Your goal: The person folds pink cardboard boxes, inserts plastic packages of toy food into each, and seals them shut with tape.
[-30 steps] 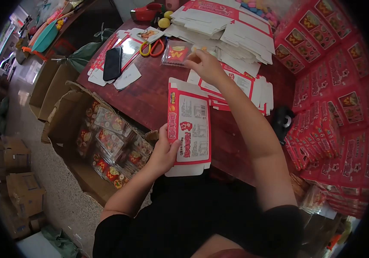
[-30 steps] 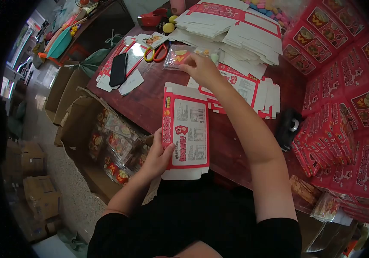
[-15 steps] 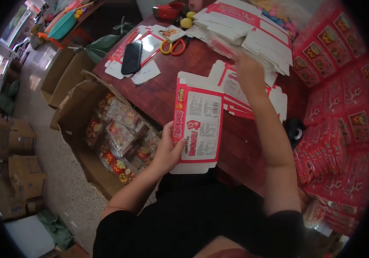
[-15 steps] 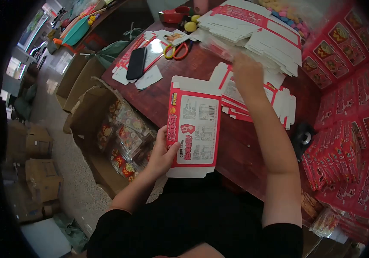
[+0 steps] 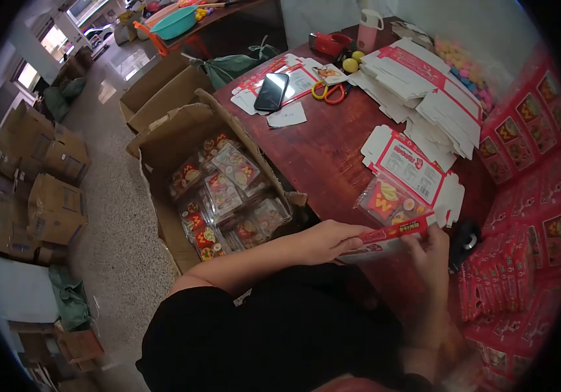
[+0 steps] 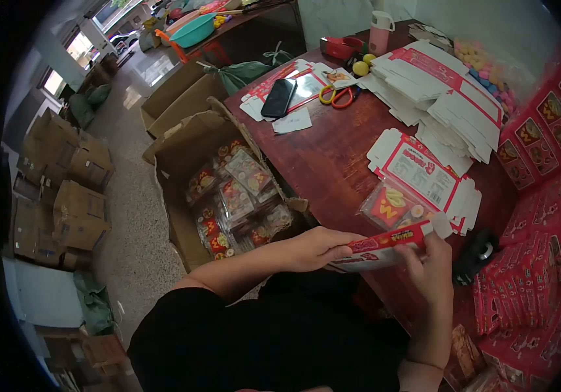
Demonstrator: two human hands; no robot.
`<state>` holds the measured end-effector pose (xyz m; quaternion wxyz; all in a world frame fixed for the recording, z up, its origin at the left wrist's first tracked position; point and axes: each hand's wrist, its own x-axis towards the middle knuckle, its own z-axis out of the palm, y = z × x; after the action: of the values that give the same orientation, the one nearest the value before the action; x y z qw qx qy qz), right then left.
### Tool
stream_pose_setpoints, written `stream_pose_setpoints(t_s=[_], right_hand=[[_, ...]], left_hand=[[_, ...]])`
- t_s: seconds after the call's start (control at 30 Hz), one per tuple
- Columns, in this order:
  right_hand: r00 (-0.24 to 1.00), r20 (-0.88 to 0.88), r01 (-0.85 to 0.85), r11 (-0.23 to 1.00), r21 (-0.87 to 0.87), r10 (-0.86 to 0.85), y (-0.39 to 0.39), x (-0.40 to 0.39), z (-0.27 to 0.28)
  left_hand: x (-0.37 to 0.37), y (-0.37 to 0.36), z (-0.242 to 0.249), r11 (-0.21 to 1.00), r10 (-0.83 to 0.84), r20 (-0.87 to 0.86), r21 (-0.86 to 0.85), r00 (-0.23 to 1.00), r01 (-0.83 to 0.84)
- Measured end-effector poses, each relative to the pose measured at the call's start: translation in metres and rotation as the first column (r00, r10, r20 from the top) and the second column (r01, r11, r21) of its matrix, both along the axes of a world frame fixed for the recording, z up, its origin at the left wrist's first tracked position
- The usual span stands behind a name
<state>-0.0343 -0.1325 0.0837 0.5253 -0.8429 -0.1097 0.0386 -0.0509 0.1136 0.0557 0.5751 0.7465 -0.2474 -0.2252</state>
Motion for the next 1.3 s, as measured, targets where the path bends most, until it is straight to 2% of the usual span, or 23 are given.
stream_pose_setpoints(t_s=[0.03, 0.1, 0.27, 0.3, 0.37, 0.4, 0.47, 0.53, 0.6, 0.7, 0.73, 0.77, 0.8, 0.87, 0.93, 1.0, 1.03, 1.07, 1.1, 1.13, 1.17, 1.2, 1.3], right_hand=[[0.998, 0.059, -0.008, 1.0, 0.013, 0.007, -0.002, -0.007, -0.005], [0.985, 0.174, -0.011, 0.999, 0.035, 0.005, -0.004, -0.018, -0.015], [0.992, 0.126, 0.019, 1.0, -0.018, -0.016, 0.001, -0.05, -0.011], [0.983, 0.184, 0.019, 1.0, -0.006, -0.018, 0.004, -0.057, -0.013], [0.919, 0.394, 0.056, 0.983, -0.174, 0.017, 0.0, -0.066, -0.016], [0.919, 0.381, 0.154, 0.982, -0.113, -0.1, 0.002, -0.068, -0.017], [0.892, 0.35, 0.276, 0.958, 0.081, -0.286, 0.007, -0.065, -0.023], [0.912, 0.253, 0.292, 0.944, 0.153, -0.323, 0.012, -0.057, -0.019], [0.932, 0.177, 0.27, 0.932, 0.243, -0.317, 0.008, -0.038, -0.032], [0.917, 0.057, 0.323, 0.818, 0.476, -0.395, -0.012, 0.014, -0.072], [0.871, 0.353, 0.332, 0.939, 0.087, -0.341, -0.016, 0.03, -0.083], [0.801, 0.579, 0.392, 0.865, -0.313, -0.153, -0.015, 0.039, -0.09], [0.879, 0.473, 0.346, 0.765, -0.544, -0.061, -0.006, 0.036, -0.092], [0.915, 0.402, 0.277, 0.681, -0.678, 0.027, -0.002, 0.04, -0.109], [0.891, 0.424, 0.235, 0.635, -0.736, 0.162, -0.01, 0.05, -0.127], [0.957, 0.289, 0.175, 0.741, -0.648, 0.027, -0.02, 0.05, -0.098], [0.976, 0.215, 0.156, 0.789, -0.594, -0.031, -0.026, 0.049, -0.078], [0.873, 0.455, 0.334, 0.894, -0.298, -0.174, -0.033, 0.041, -0.064], [0.837, 0.377, 0.431, 0.902, -0.009, -0.396, -0.037, 0.03, -0.042], [0.781, 0.234, 0.52, 0.811, 0.268, -0.579, -0.041, 0.022, -0.023], [0.786, 0.164, 0.393, 0.686, 0.612, -0.596, -0.046, 0.018, -0.016], [0.801, 0.095, 0.227, 0.446, 0.866, -0.591, -0.051, 0.014, -0.013], [0.867, -0.034, 0.195, 0.276, 0.941, -0.496, -0.049, 0.006, -0.024]], left_hand=[[0.0, -0.003, -0.007, 0.997, -0.027, 0.011, -0.07, 1.0, 0.027], [-0.004, -0.01, -0.018, 0.991, -0.065, -0.184, -0.125, 0.981, 0.042], [-0.001, -0.021, -0.025, 0.943, -0.295, -0.485, -0.288, 0.823, 0.169], [0.002, -0.023, -0.029, 0.961, -0.273, -0.29, -0.13, 0.917, 0.244], [-0.001, -0.027, -0.042, 0.945, -0.293, -0.245, -0.219, 0.924, 0.242], [-0.004, -0.032, -0.04, 0.976, -0.139, 0.038, -0.162, 0.99, 0.143], [-0.014, -0.034, -0.017, 0.998, 0.021, 0.457, 0.043, 0.889, -0.046], [-0.02, -0.04, -0.014, 0.969, -0.026, 0.55, 0.218, 0.835, -0.113], [-0.02, -0.032, -0.014, 0.939, 0.048, 0.329, 0.307, 0.943, -0.154], [-0.003, 0.01, -0.035, 0.864, 0.34, 0.294, 0.278, 0.893, -0.421], [0.004, 0.028, -0.039, 0.853, 0.455, 0.24, 0.158, 0.858, -0.497], [0.009, 0.038, -0.041, 0.82, 0.557, 0.172, 0.042, 0.812, -0.571], [0.008, 0.039, -0.031, 0.784, 0.619, 0.015, -0.073, 0.785, -0.616], [0.012, 0.047, -0.027, 0.709, 0.619, -0.247, -0.234, 0.746, -0.666], [0.013, 0.047, -0.016, 0.7, 0.596, -0.335, -0.228, 0.73, -0.677], [0.012, 0.049, -0.011, 0.711, 0.57, -0.385, -0.211, 0.726, -0.67], [0.013, 0.051, -0.013, 0.757, 0.568, -0.308, -0.166, 0.763, -0.631], [0.013, 0.052, -0.015, 0.796, 0.56, -0.232, -0.117, 0.796, -0.594], [0.011, 0.045, -0.016, 0.798, 0.565, -0.233, -0.087, 0.791, -0.596], [0.011, 0.04, -0.017, 0.85, 0.524, -0.107, -0.003, 0.845, -0.527], [0.011, 0.035, -0.019, 0.884, 0.459, 0.015, 0.09, 0.888, -0.459], [0.012, 0.028, -0.023, 0.905, 0.383, 0.059, 0.175, 0.922, -0.387], [0.002, -0.009, -0.016, 0.961, 0.203, -0.025, 0.195, 0.979, -0.194]])
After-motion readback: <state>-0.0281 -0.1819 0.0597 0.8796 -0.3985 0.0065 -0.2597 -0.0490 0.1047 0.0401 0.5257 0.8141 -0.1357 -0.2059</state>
